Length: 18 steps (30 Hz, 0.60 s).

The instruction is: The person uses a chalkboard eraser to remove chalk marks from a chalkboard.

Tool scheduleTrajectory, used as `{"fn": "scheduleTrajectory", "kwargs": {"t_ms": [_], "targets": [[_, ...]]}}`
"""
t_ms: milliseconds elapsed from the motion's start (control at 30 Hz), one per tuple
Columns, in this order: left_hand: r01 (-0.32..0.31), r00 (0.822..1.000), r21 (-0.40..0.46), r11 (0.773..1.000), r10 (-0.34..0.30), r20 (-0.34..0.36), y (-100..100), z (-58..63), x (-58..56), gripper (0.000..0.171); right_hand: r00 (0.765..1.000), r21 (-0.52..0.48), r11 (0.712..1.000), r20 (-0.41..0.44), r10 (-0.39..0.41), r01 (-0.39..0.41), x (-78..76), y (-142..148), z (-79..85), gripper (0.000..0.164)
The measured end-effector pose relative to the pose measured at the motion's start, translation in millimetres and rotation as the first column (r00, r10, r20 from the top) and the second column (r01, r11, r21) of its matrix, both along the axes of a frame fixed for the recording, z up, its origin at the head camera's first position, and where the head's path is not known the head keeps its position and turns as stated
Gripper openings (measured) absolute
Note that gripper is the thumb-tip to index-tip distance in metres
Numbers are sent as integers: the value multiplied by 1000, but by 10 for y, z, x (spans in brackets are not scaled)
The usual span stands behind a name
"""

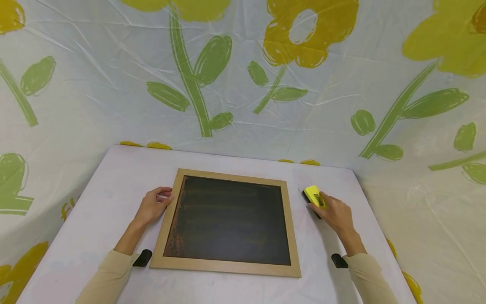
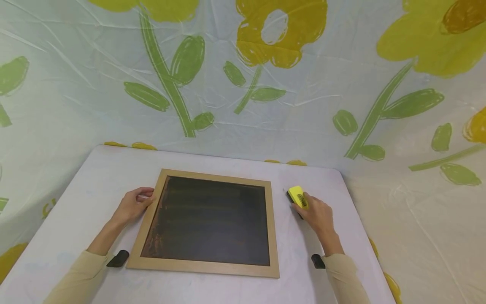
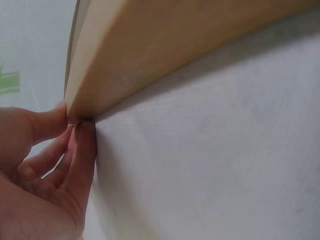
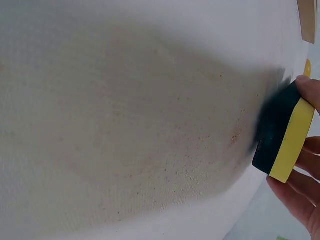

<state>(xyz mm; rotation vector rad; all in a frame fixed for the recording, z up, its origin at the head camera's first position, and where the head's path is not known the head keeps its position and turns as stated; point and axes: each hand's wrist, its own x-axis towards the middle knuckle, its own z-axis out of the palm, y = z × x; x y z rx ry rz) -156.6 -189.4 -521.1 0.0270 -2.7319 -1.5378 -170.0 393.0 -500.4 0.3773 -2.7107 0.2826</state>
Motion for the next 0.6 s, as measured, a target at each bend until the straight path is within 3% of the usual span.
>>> {"fn": "scheduleTrajectory", "kwargs": {"t_ms": [200,367,600], "targets": [[-4,1000,6,1000,3,24,-24,-14,-30,36,995,17,998,80,-54,52,-15,-24,-13,64],[-6,997,82,997,0,72,-59,-11,-67,36,991,-13,996,108,-83,85,-17,-43,-5,61],[-22,991,185,983,-3,134,-150,57,-94,36,994,-160,982,62,-88,97,-15,-72,24,41]]}}
